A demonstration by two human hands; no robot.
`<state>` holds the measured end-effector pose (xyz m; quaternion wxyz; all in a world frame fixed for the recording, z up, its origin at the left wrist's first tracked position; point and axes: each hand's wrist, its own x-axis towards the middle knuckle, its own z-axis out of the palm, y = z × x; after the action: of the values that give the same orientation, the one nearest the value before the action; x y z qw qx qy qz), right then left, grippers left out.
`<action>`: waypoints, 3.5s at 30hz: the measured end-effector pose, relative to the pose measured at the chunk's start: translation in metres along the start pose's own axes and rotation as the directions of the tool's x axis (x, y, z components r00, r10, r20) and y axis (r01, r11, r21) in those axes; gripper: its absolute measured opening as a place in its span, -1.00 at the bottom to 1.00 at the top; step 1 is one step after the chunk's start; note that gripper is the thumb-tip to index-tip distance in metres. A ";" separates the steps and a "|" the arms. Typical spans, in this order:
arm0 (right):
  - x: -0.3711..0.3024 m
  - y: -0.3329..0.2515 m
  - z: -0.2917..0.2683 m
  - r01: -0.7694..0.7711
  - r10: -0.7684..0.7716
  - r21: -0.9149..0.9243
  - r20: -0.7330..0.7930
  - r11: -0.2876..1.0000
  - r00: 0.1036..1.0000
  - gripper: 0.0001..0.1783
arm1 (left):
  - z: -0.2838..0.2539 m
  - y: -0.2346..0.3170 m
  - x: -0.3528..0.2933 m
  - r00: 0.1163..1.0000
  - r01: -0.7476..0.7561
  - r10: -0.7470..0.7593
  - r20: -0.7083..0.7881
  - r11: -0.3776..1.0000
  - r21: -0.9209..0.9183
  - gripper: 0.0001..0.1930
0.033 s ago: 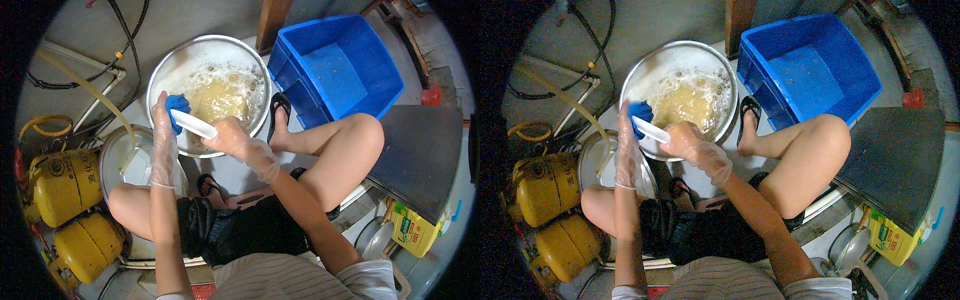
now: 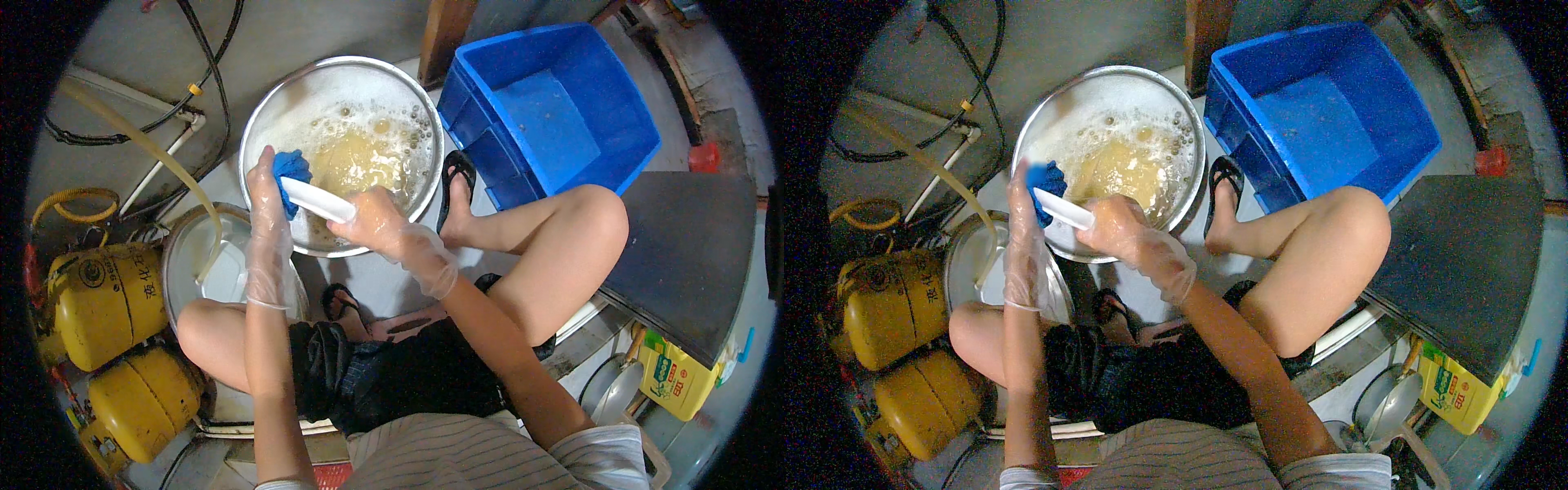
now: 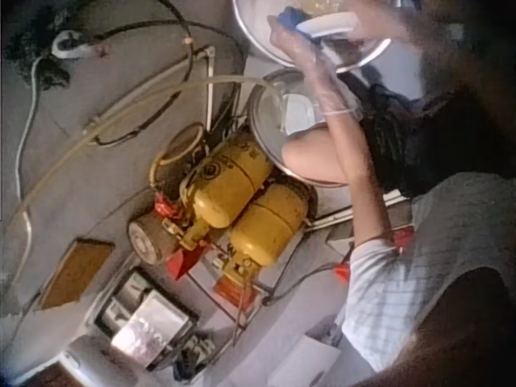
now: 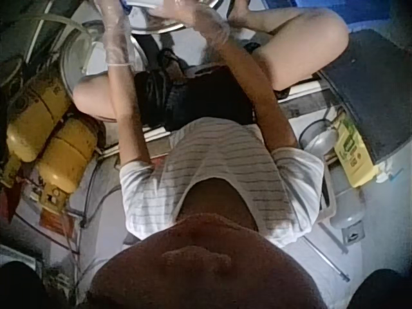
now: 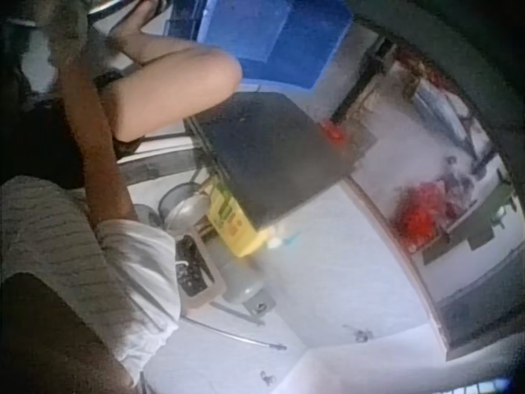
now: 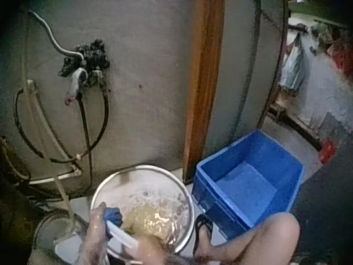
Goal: The person washes white rectangular plates in a large metal basin filled with soapy water. They use a blue sponge to scrub each plate, rinse it under running water from a hose, and place the cleaned plate into a second basin.
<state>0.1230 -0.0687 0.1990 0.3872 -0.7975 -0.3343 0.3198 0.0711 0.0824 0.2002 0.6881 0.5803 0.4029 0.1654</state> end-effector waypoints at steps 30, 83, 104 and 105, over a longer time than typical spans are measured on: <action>-0.037 -0.012 -0.049 0.440 -0.394 0.121 -0.280 0.890 0.875 -0.81 | -0.018 -0.031 0.034 0.963 0.270 -0.256 0.084 0.911 -0.313 -0.52; -0.008 0.029 0.052 0.582 -0.684 -0.388 -0.211 0.715 0.699 -0.83 | 0.037 -0.116 -0.049 0.809 0.586 -0.459 0.367 0.677 -0.446 -0.62; 0.018 0.068 -0.002 0.092 0.273 0.829 -0.284 0.552 0.919 -0.46 | 0.011 -0.080 -0.059 0.866 -0.074 0.048 -0.497 0.997 -0.033 -0.67; 0.022 0.073 0.000 0.061 0.303 0.748 -0.340 0.661 0.890 -0.48 | 0.018 -0.062 -0.065 0.905 -0.033 0.016 -0.426 0.999 -0.032 -0.67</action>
<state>0.1561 -0.0859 0.1327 0.7187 -0.6419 -0.0243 0.2661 0.0294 0.0077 0.1658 0.5927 0.5218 0.5328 0.3044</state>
